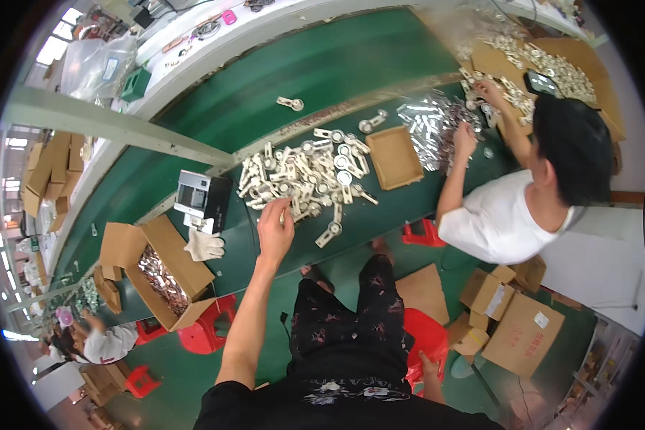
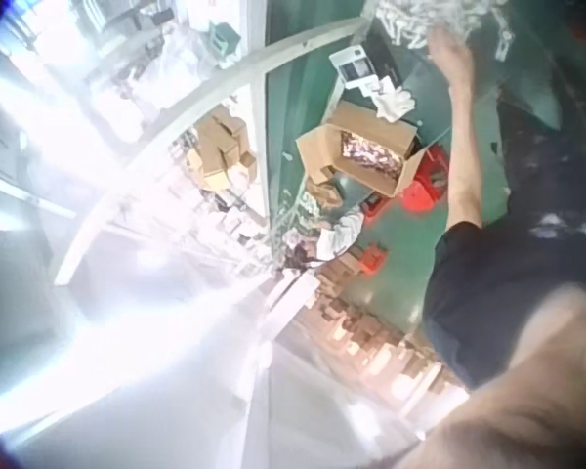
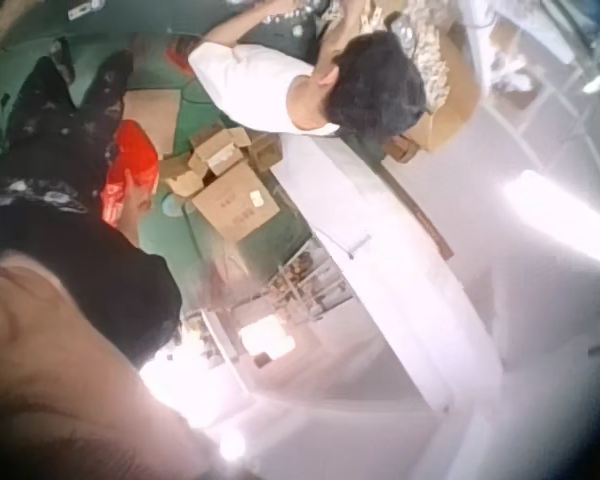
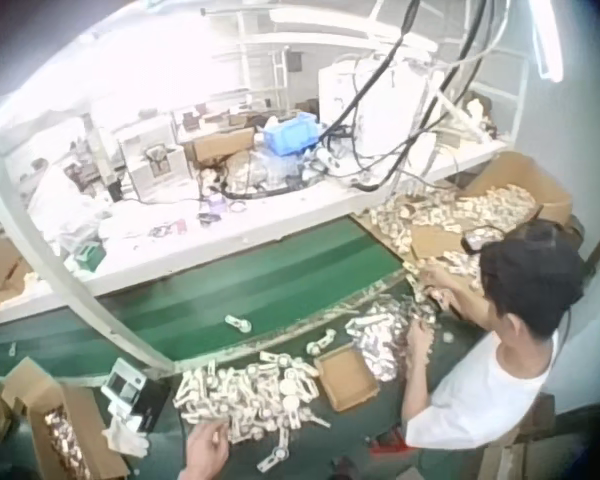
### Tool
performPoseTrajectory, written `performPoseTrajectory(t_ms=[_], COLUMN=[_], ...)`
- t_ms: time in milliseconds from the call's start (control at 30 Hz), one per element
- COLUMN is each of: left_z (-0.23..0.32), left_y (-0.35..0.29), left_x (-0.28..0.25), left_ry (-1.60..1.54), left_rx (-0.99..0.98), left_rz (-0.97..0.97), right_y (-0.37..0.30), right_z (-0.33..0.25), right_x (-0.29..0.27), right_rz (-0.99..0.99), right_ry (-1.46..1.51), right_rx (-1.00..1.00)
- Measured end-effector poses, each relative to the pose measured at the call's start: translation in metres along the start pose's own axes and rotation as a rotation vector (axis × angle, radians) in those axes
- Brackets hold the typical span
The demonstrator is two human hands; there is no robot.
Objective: Sorting and assembling small electronic components including plastic housings and circuit boards at a factory workstation.
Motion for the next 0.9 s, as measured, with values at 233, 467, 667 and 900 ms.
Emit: performPoseTrajectory(t_ms=[233,467,667,900], left_z=[-0.057,-0.141,-0.153,-0.065], left_y=[0.226,0.334,0.33,0.291], left_x=[0.039,0.08,0.075,0.08], left_ry=[0.301,0.567,0.472,-0.091], left_rx=[0.132,0.106,0.09,0.078], left_rz=[-0.143,-0.474,-0.495,-0.227], right_y=[0.063,0.167,0.211,0.219], right_z=[-0.129,-0.357,-0.384,-0.384], right_x=[0.15,0.305,0.336,0.331], right_rz=[-0.411,-0.389,-0.459,-0.574], right_ry=[-0.646,-1.09,-1.523,-1.647], right_rx=[-0.108,-0.613,-0.621,-0.831])
Point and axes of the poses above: each hand's wrist, its own y-axis towards the middle knuckle, its own x-axis out of the palm, z = x × y, the point moved 2 cm from there along y, towards the middle knuckle, and after that the axes turned 10 degrees about -z, right-handed, at the moved point
